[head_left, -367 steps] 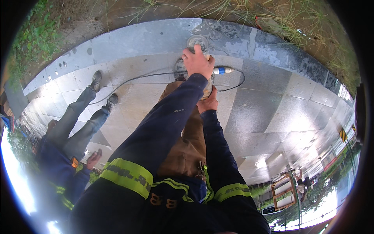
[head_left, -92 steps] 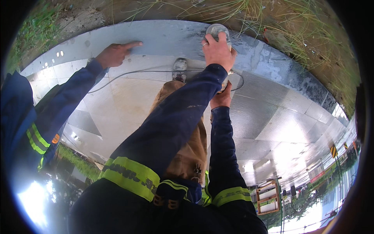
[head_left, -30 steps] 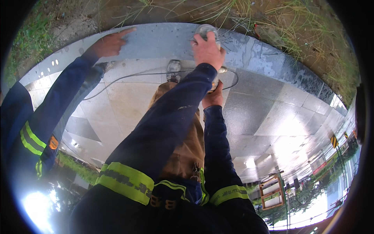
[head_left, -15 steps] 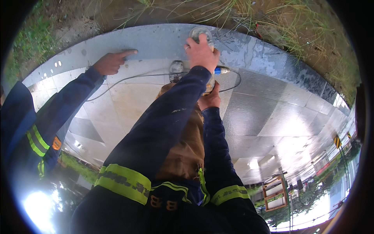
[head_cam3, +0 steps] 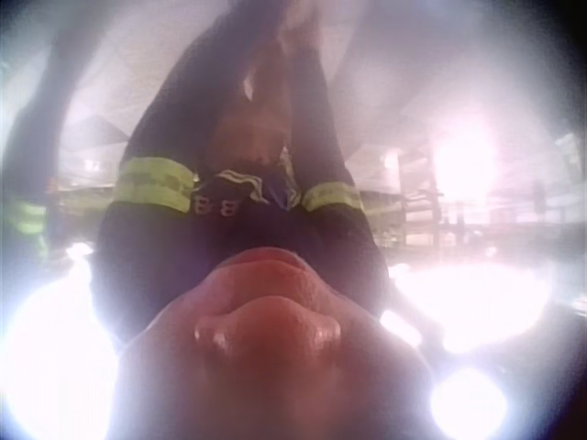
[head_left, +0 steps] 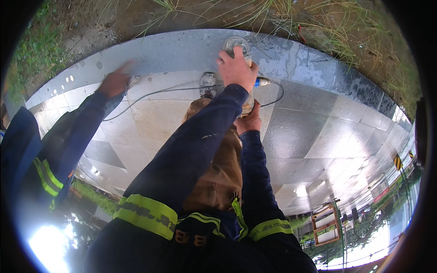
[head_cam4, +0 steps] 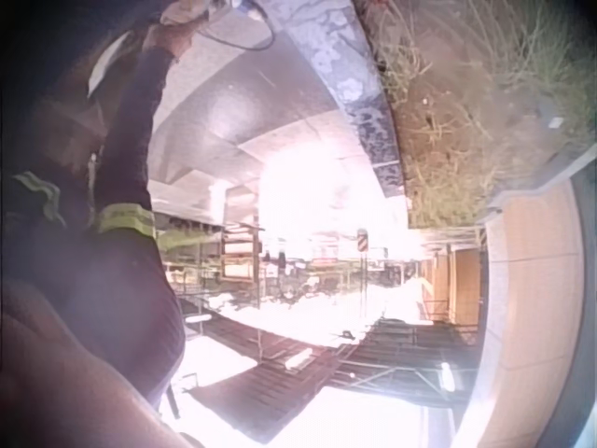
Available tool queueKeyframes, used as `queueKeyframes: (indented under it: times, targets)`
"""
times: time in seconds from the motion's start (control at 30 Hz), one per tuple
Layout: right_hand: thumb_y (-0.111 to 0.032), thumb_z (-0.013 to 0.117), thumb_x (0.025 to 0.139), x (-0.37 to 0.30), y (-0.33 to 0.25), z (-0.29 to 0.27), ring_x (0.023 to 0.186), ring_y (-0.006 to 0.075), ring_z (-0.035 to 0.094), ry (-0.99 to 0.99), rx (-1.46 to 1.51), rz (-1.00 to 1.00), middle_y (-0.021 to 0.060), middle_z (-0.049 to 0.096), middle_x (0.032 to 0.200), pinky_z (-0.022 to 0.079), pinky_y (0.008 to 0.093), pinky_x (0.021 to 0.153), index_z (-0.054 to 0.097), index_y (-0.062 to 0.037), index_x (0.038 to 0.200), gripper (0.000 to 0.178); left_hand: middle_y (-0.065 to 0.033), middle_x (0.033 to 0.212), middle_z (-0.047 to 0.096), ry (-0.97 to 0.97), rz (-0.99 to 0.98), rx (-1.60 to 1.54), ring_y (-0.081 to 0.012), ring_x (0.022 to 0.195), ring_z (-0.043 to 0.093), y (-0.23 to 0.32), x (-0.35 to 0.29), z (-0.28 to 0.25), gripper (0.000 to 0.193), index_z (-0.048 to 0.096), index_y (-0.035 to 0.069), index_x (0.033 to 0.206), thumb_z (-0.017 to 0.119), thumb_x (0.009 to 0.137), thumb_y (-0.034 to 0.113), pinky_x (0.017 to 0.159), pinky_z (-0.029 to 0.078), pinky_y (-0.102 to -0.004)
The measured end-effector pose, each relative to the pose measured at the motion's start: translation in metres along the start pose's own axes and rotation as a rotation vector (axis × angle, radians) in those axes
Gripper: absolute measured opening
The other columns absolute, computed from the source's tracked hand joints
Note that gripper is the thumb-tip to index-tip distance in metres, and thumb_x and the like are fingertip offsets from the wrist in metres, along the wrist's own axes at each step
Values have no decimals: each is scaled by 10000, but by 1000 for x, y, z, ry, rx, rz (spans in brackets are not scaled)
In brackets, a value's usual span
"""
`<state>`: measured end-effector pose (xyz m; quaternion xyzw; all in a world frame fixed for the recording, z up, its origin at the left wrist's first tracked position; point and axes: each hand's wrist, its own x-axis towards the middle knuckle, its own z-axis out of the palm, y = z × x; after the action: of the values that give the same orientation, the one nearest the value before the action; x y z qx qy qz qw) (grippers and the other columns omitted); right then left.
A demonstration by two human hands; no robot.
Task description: The person uses a handheld angle grinder to grind a concrete curb along a tiled walkway. The tool is held with both hands and moved steadily along the edge, producing dust and debris. A second worker is visible nearby but not interacting with the task.
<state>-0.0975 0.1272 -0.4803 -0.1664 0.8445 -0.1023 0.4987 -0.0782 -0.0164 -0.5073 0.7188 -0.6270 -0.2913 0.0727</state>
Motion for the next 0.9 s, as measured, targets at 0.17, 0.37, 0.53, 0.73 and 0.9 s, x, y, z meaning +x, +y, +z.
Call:
queueKeyframes:
  times: [0.17, 0.37, 0.53, 0.73, 0.9]
  targets:
    - [-77, 696, 662, -3, 3, -3, 1037, 435, 632, -35, 78, -60, 215, 680, 1071, 518, 460, 882, 334, -210, 1383, 818, -278, 1092, 442, 23, 20, 18, -489, 1000, 477, -1, -3, 3, 574, 465, 56, 1112, 786, 684, 265, 880, 424, -522]
    - [-63, 674, 662, -3, 1, -2, 1028, 440, 634, -23, 18, -39, 230, 679, 1056, 517, 470, 875, 322, -203, 1388, 819, -287, 1101, 445, 39, 15, 10, -495, 1006, 476, -5, 0, 1, 592, 464, 57, 1123, 790, 677, 271, 887, 420, -533]
    - [-74, 670, 677, -9, 0, -1, 1031, 436, 634, -28, -21, 66, 235, 676, 1073, 517, 472, 868, 331, -200, 1390, 800, -285, 1104, 448, -98, -96, 90, -490, 1008, 486, -4, -2, -1, 597, 466, 53, 1129, 792, 673, 258, 875, 431, -536]
    - [-57, 648, 676, -4, 2, 5, 1006, 447, 635, -10, 29, -64, 242, 679, 1040, 513, 476, 866, 320, -190, 1394, 800, -279, 1119, 425, 19, 28, 40, -496, 1000, 483, -7, 0, -3, 569, 460, 60, 1144, 775, 707, 244, 851, 438, -526]
    - [-49, 634, 670, -2, 9, 6, 1001, 453, 633, 12, 20, -48, 241, 680, 1022, 513, 486, 862, 320, -194, 1385, 794, -279, 1112, 433, 5, 24, 28, -496, 1015, 483, -6, -2, 2, 568, 460, 56, 1124, 784, 696, 240, 868, 438, -524]
